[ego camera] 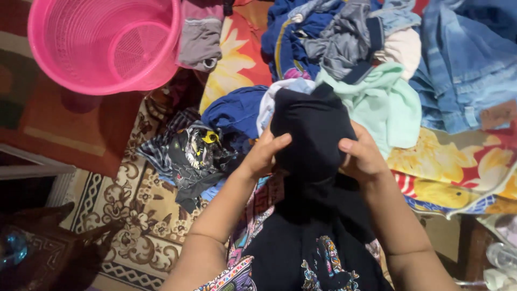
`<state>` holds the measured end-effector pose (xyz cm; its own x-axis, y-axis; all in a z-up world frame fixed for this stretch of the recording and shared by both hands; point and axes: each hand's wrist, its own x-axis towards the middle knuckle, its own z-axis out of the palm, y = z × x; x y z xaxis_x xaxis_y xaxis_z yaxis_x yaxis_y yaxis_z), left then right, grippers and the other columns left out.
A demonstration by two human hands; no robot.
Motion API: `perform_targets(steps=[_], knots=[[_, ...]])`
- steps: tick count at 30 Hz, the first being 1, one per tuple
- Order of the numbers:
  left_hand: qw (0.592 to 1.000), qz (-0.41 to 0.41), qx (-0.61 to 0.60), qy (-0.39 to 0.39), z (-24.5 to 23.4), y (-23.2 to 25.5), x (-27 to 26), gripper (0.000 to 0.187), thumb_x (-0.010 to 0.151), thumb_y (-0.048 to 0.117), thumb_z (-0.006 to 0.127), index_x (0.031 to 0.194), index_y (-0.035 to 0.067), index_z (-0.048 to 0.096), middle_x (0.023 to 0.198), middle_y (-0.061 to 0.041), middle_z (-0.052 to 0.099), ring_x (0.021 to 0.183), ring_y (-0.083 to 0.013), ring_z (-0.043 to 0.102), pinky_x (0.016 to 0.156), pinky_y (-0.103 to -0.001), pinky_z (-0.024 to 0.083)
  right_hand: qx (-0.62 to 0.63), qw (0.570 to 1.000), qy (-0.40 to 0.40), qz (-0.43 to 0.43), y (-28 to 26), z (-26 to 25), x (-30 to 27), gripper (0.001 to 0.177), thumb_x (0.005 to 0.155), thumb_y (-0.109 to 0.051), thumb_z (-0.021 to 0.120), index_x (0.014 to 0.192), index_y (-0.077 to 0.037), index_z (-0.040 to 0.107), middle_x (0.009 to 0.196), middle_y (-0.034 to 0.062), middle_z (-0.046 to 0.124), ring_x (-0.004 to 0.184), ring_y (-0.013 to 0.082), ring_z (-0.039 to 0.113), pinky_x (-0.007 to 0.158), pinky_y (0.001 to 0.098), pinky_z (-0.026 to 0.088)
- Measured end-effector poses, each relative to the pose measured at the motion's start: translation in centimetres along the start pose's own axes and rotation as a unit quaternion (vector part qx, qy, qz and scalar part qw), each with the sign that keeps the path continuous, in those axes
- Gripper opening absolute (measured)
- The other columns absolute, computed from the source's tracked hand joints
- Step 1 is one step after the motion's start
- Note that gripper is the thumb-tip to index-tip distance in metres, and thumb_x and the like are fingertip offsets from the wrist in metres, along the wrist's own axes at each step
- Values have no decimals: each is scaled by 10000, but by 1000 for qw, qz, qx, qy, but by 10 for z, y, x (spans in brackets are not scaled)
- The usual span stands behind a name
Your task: The recorder is folding a variety of clothing items including underwear and shirts on a bed.
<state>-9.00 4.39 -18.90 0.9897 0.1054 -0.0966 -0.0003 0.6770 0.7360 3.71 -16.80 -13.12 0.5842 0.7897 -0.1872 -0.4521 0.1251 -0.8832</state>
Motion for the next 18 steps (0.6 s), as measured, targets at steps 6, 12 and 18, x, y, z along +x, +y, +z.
perform_targets(steps=[6,12,18], knots=[[990,66,-124,28,-29,9,-6,668,951,253,783,1490,-14,493,1398,-118,616,1279,-255,600,1120,-424,472,77,992,-92,24,12,29,74,728,879,-331,760,1439,78,537,1291,164,660,1110,238,671,979,377,539],[976,142,65,150,-60,124,42,481,958,172,740,1370,-32,598,1271,-95,701,1156,-226,678,1037,-396,543,-128,990,-40,-55,-10,59,174,602,1017,-358,675,1464,32,566,1393,104,664,1273,183,623,1113,307,468],[835,331,419,132,-131,245,211,531,941,264,800,1327,-25,576,1248,-131,697,1159,-195,656,1028,-358,519,132,978,-117,-113,-52,86,308,513,992,-245,725,1426,-43,541,1351,98,672,1219,233,687,1084,408,568]])
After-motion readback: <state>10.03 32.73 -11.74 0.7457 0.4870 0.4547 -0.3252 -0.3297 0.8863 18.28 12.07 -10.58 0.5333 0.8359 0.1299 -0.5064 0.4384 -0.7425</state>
